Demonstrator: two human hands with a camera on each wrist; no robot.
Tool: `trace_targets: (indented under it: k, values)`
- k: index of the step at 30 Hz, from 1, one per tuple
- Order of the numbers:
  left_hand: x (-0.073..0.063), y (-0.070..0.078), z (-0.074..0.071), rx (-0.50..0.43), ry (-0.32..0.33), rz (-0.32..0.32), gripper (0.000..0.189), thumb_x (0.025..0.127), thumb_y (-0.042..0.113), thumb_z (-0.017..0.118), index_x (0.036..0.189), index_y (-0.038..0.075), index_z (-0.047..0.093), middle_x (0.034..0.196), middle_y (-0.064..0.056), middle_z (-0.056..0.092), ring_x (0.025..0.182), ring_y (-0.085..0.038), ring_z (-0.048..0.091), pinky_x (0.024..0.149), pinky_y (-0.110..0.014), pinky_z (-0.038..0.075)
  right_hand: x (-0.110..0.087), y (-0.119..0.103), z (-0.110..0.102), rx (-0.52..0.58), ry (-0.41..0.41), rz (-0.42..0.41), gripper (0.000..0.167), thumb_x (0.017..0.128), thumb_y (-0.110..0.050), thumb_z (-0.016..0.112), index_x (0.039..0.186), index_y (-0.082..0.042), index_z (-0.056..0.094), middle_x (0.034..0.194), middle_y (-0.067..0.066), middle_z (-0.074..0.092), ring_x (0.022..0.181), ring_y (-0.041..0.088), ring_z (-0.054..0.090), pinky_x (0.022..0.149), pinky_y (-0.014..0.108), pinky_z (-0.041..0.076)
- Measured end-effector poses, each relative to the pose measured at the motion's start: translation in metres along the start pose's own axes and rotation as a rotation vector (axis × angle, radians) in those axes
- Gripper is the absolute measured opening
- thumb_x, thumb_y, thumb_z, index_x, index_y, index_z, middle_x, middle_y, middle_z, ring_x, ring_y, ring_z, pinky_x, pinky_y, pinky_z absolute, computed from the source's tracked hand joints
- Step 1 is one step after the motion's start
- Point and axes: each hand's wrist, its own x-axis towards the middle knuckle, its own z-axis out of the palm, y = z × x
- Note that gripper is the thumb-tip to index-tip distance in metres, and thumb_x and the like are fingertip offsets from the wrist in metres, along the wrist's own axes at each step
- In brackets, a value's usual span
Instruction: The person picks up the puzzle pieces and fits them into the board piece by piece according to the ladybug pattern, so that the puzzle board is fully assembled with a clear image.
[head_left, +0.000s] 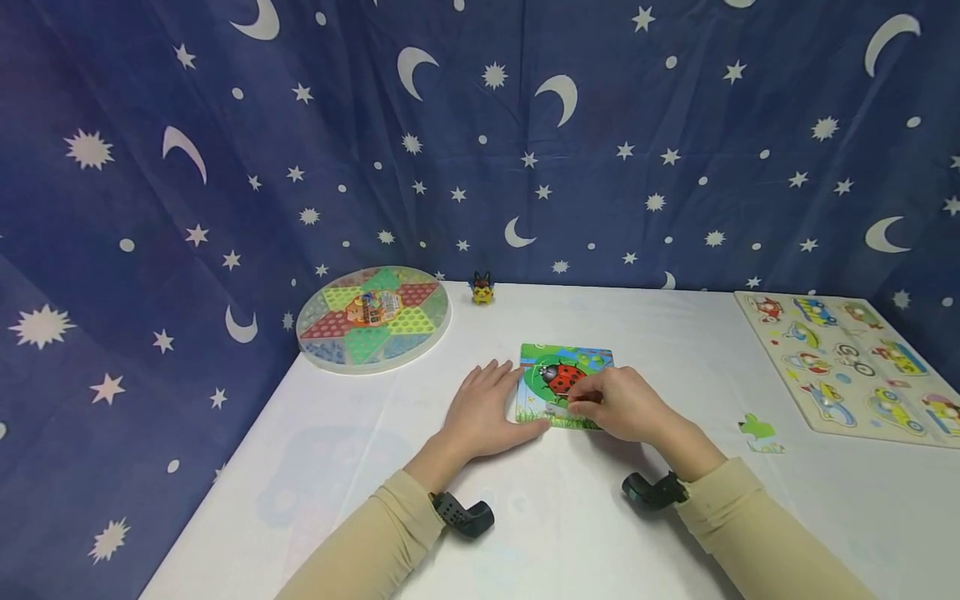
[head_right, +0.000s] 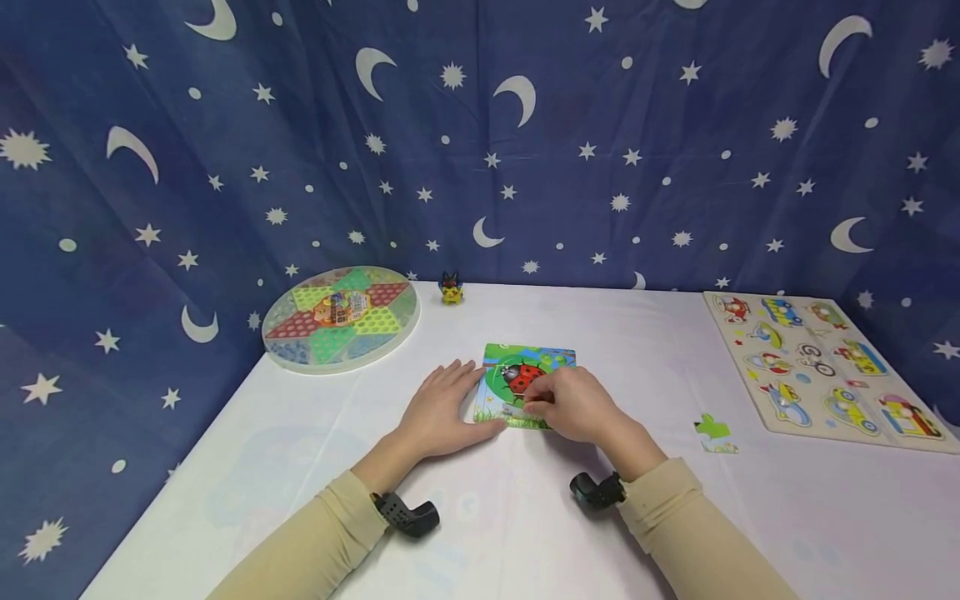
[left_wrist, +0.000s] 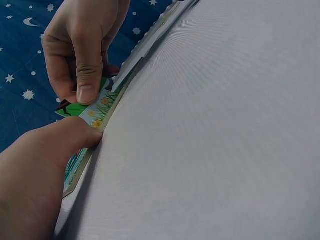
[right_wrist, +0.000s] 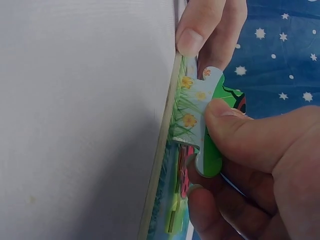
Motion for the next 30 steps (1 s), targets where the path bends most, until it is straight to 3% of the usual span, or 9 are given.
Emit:
trace_targets:
  k: [8, 19, 25, 30]
  values:
    - [-0.002, -0.003, 0.005, -0.008, 0.0, -0.006, 0.094, 0.086, 0.075, 0.057, 0.158, 0.016, 0.042, 0.161, -0.008, 0.04, 0.152, -0.027, 0.027, 0.125, -0.043, 0.014, -0.001, 0.005, 0.006, 0.0, 0.034, -0.045, 0.028, 0.085, -0.012, 0.085, 0.104, -0.018, 0.065, 0.072, -0.012, 0.061, 0.064, 0.009, 0.054, 0.063, 0.032, 0.046]
    - [-0.001, -0.001, 0.005, -0.011, -0.005, -0.006, 0.093, 0.086, 0.075, 0.057, 0.158, 0.017, 0.042, 0.161, -0.008, 0.041, 0.152, -0.027, 0.029, 0.125, -0.043, 0.015, 0.002, 0.009, 0.013, -0.047, 0.048, -0.035, 0.014, 0.085, -0.012, 0.085, 0.09, -0.02, 0.074, 0.092, -0.004, 0.065, 0.085, 0.016, 0.058, 0.078, 0.039, 0.053]
    - [0.0, 0.0, 0.001, 0.001, -0.002, -0.002, 0.093, 0.087, 0.075, 0.057, 0.158, 0.016, 0.042, 0.161, -0.008, 0.041, 0.152, -0.027, 0.029, 0.125, -0.043, 0.016, 0.004, 0.01, 0.01, -0.056, 0.024, -0.044, 0.015, 0.085, -0.012, 0.085, 0.096, -0.021, 0.08, 0.095, -0.009, 0.072, 0.089, 0.016, 0.064, 0.081, 0.041, 0.056]
    - [0.0, 0.0, -0.001, 0.003, -0.009, -0.002, 0.094, 0.087, 0.075, 0.057, 0.158, 0.017, 0.042, 0.161, -0.008, 0.04, 0.152, -0.027, 0.028, 0.125, -0.043, 0.016, 0.0, 0.006, 0.007, -0.09, 0.026, -0.067, 0.017, 0.085, -0.013, 0.085, 0.101, -0.02, 0.083, 0.106, -0.001, 0.074, 0.099, 0.022, 0.069, 0.088, 0.048, 0.057]
